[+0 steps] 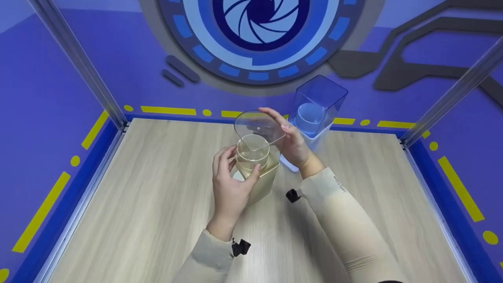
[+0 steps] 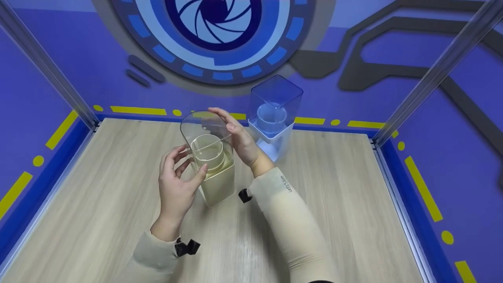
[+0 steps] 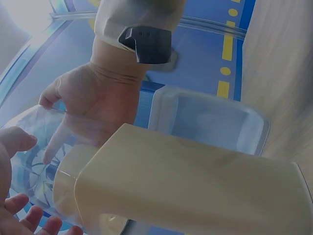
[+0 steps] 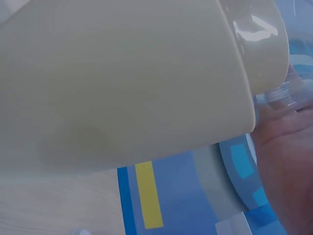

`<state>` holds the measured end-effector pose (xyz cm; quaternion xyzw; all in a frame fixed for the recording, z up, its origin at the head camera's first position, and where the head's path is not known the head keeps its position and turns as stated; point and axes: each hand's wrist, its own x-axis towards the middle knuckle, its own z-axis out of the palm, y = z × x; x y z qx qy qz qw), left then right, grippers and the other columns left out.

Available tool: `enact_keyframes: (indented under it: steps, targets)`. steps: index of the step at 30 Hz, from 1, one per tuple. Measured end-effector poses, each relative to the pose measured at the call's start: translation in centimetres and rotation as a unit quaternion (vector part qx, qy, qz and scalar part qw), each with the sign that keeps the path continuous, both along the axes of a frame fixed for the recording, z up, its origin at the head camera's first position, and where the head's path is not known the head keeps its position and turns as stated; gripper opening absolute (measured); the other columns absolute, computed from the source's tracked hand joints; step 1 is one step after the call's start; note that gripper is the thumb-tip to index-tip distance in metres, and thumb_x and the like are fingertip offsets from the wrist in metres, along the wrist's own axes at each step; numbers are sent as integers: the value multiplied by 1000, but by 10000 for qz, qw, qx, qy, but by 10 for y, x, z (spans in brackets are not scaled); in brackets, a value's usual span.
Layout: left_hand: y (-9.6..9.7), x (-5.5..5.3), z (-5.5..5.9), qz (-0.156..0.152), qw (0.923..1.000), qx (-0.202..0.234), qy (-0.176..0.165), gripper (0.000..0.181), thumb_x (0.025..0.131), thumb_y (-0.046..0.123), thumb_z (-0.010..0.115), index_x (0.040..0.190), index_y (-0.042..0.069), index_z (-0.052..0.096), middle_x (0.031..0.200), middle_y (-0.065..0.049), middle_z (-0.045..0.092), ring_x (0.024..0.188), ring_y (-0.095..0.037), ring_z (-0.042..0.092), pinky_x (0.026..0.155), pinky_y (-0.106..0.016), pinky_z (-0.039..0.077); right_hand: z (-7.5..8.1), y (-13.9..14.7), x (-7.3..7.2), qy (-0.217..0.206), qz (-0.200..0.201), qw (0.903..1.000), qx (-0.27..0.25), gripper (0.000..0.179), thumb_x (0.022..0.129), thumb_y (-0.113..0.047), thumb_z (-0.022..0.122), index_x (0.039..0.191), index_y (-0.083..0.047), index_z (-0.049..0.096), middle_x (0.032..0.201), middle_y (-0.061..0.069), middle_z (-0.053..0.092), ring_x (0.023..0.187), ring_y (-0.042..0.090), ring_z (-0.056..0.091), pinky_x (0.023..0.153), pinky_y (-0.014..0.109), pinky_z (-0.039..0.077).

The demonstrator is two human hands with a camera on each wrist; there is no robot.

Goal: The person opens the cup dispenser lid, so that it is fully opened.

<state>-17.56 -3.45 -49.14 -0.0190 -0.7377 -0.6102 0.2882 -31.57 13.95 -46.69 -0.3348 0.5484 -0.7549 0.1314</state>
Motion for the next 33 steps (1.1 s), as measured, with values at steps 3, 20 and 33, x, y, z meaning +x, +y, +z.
enact_keyframes:
  steps: [3,20,33]
  targets:
    - [-1,-1,-1,29,10000,-47,25,73,88,13,97,150,0,61,152,-17,60,139,-32,62,120,-42,61,0,-1,-1,-151,108,9998,50,80,96,-68,62,164,-29,49,156,5,69,146,38,65,128,63,47]
    - [-15,-5,-8,-529,9982,-273,-109,76,88,11,98,152,-1,59,157,-18,58,145,-34,62,121,-36,59,-2,-5,17,-192,-380,9991,-60,77,97,-68,59,164,-31,47,159,15,64,148,43,60,127,62,45]
    - [-42,-20,-19,-1763,9828,-538,-52,77,101,13,87,164,-3,48,168,-19,49,156,-36,54,131,-34,49,0,-10,42,-211,-1285,9915,34,94,97,-68,60,172,-17,34,155,-2,65,152,42,51,132,65,35]
